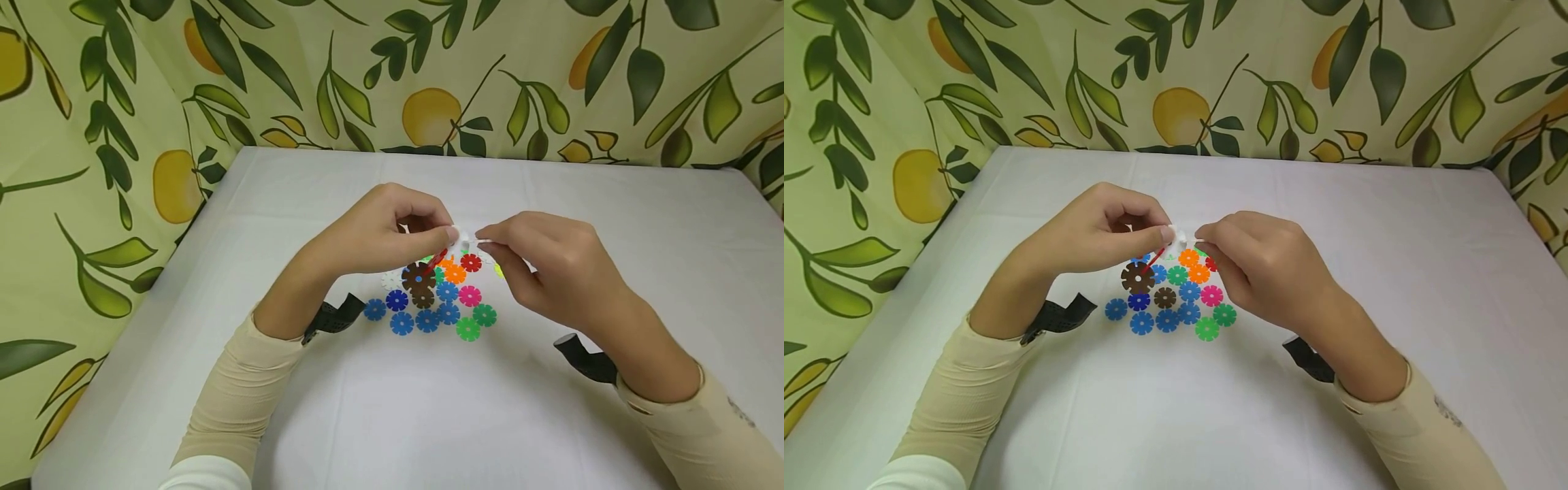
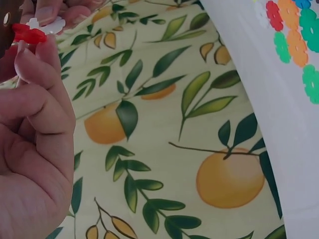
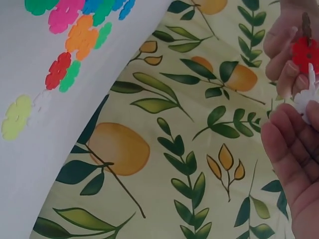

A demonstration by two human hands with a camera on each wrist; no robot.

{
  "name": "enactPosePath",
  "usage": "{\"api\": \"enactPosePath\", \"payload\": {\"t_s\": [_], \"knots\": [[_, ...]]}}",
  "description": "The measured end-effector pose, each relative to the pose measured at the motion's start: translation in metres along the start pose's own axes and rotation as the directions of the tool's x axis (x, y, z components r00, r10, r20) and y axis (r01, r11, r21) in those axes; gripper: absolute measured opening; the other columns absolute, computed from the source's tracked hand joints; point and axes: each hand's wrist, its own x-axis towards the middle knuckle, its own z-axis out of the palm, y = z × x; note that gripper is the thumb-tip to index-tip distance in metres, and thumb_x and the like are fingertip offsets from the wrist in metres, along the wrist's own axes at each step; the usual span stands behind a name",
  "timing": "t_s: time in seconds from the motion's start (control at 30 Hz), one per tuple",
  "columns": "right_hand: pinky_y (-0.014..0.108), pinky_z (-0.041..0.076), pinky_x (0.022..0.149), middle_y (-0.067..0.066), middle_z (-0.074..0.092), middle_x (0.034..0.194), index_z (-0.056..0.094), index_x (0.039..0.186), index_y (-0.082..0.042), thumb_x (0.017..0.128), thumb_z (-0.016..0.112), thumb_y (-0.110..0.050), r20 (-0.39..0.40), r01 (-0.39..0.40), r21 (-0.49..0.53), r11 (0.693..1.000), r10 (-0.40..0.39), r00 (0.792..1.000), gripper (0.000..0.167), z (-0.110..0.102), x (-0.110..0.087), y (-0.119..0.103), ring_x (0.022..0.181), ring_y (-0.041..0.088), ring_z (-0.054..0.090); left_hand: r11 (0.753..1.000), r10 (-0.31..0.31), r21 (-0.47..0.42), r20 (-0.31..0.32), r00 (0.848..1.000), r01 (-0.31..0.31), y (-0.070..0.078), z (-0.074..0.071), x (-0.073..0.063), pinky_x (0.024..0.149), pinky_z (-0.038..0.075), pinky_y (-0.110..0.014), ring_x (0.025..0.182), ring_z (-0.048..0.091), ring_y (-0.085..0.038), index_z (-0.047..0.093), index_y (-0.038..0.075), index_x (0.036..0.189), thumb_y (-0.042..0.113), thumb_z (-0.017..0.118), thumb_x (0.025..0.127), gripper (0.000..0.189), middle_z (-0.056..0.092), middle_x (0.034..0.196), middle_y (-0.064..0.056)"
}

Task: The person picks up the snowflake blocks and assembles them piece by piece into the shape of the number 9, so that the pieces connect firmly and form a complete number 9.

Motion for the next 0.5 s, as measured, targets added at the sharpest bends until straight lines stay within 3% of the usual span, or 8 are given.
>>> {"api": "enactPosePath", "payload": {"t_s": [0.3, 0.5], "knots": [[0.044, 0.052, 0.045, 0.007, 0.064, 0.066, 0.068, 0.085, 0.002, 0.101, 0.052, -0.015, -0.161, 0.019, -0.033, 0.999, -0.024, 0.987, 0.029, 0.008, 0.001, -0.01, 0.056, 0.025, 0.066, 0.989, -0.03, -0.143, -0.014, 0.999, 0.028, 0.007, 0.005, -0.002, 0.052, 0.052, -0.04, 0.058, 0.057, -0.024, 0.071, 0.002, 0.08, 0.003, 0.065, 0.094, 0.016, 0.06, 0.068, -0.007], [0.045, 0.051, 0.043, 0.008, 0.062, 0.062, 0.068, 0.084, 0.002, 0.098, 0.051, -0.01, -0.174, 0.026, -0.051, 0.998, -0.035, 0.984, 0.025, 0.01, 0.002, -0.016, 0.054, 0.027, 0.065, 0.976, -0.08, -0.204, -0.009, 0.997, 0.076, 0.01, 0.007, -0.003, 0.05, 0.055, -0.043, 0.053, 0.061, -0.027, 0.073, 0.0, 0.082, 0.003, 0.064, 0.094, 0.015, 0.062, 0.066, -0.01]]}}
